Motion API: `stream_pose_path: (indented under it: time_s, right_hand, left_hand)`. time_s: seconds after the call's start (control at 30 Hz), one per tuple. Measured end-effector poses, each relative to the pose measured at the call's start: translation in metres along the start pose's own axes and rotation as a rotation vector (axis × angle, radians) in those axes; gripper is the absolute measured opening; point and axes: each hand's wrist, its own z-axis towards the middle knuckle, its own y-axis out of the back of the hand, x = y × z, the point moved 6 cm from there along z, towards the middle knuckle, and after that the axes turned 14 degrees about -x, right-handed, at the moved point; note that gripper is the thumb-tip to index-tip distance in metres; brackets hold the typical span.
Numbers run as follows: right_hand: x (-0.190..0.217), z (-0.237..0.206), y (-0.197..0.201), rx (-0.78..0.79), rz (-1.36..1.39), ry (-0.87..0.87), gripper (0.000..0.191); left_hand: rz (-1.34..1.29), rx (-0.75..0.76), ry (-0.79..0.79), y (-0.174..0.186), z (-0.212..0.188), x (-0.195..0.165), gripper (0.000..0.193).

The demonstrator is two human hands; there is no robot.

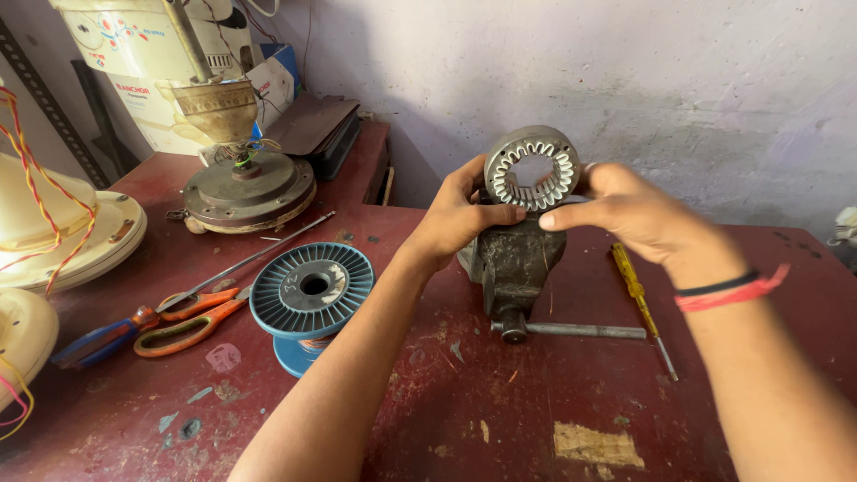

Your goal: The person winds copper wire into the slots of a motor stator held in a bench vise. They use a yellow screwdriver to push the wire into the slots and occasionally rotate the stator to access different positions. The task continues throughout the clip with repeated winding and insertion actions.

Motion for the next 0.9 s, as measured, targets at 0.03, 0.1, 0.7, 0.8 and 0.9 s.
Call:
stream_pose_path:
  time_s: [0.03, 0.1, 0.7, 0.8, 0.9]
  right_hand:
    - [0.012, -0.004, 0.006, -0.018, -0.096, -0.009, 0.048]
    - [0.035, -0.017, 0.016, -0.095, -0.337, -0.026, 0.041]
    - [0.088, -0.125, -0.108, 0.535, -0.968, 0.374, 0.015]
    - [0.101, -0.173, -0.137, 0.859, -0.929, 0.7, 0.023]
    - [0.102, -0.189, -0.141, 1.038, -0.917, 0.669, 0.026]
  left_hand:
    - [0.0, -0.002, 0.0, 0.0, 0.0, 0.0, 0.065]
    - [-0.005, -0.003, -0.001, 0.0, 0.0, 0.0, 0.065]
    - [-0.09, 0.0, -0.038, 0.001, 0.0, 0.007, 0.062]
    - [-0.105, -0.002, 0.002, 0.002, 0.0, 0.01, 0.062]
    - [-0.114, 0.004, 0.003, 0.001, 0.001, 0.011, 0.063]
